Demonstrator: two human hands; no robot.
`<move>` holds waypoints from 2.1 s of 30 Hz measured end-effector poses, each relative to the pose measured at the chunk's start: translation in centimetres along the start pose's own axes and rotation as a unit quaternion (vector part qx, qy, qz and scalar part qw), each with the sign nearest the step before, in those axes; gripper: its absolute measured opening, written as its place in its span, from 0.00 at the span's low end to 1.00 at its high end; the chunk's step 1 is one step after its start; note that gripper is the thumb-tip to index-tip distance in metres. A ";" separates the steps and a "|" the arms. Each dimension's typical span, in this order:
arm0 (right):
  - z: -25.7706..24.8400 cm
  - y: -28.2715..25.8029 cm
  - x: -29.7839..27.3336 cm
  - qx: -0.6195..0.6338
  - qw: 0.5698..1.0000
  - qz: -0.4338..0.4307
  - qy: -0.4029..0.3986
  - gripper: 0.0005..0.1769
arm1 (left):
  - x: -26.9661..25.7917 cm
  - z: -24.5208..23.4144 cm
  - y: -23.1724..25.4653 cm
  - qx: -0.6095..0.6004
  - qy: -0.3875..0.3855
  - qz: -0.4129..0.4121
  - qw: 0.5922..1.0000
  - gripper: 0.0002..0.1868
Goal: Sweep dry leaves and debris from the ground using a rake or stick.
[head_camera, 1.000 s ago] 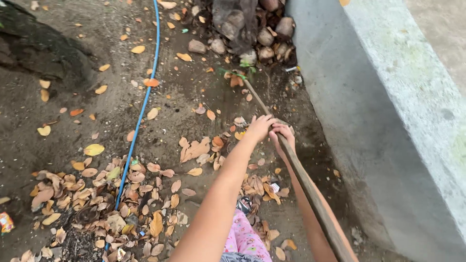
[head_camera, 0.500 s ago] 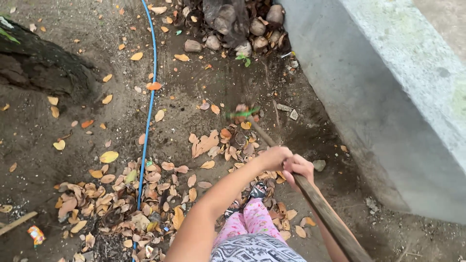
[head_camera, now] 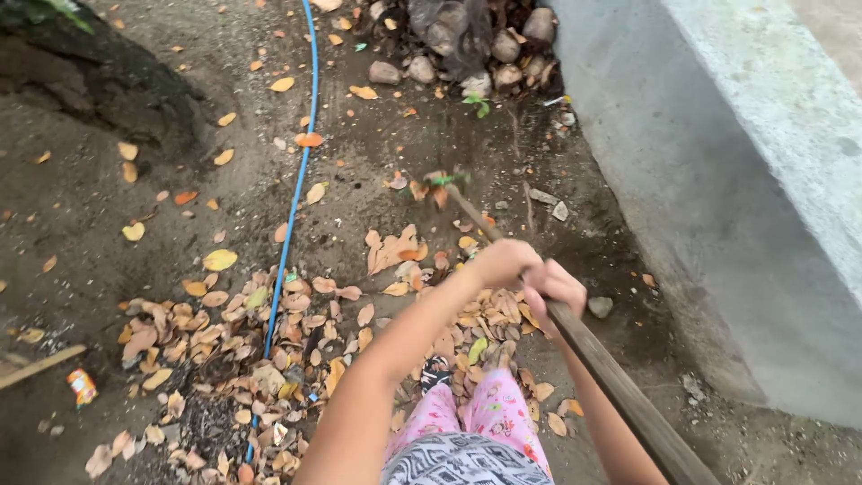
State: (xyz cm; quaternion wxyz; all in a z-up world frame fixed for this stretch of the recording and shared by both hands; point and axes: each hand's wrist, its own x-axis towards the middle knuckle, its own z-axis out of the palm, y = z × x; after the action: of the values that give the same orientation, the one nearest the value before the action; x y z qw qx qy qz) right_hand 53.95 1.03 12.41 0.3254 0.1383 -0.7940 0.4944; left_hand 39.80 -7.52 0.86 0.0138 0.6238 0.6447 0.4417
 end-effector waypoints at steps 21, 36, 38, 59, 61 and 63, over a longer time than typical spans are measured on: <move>-7.0 -3.6 -3.5 0.090 0.987 -0.044 -0.124 0.05 | -1.6 5.5 9.9 -0.005 0.014 -0.111 0.994 0.16; 1.8 8.7 -2.1 0.007 0.990 0.042 -0.136 0.09 | -4.2 1.7 -2.9 0.116 0.105 -0.322 0.934 0.04; 4.0 12.2 -3.8 0.007 0.985 0.087 -0.148 0.09 | -5.9 1.8 -3.7 0.191 0.102 -0.324 0.921 0.03; -15.6 -4.1 -4.1 0.124 0.985 -0.057 -0.106 0.11 | 5.1 9.7 13.4 0.007 0.081 -0.068 0.994 0.10; -17.0 -4.4 -4.2 0.121 0.987 -0.077 -0.077 0.11 | 6.8 10.6 13.5 0.012 0.074 -0.051 0.996 0.09; -17.9 -4.2 -4.7 0.093 0.989 -0.099 -0.061 0.09 | 7.9 11.2 12.8 0.034 0.103 -0.034 0.994 0.10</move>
State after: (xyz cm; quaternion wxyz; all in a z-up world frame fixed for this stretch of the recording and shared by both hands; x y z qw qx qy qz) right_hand 66.53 14.23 17.56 0.3096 0.2753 -0.7453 0.5224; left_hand 54.61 2.98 5.74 -0.0585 0.5527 0.6783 0.4806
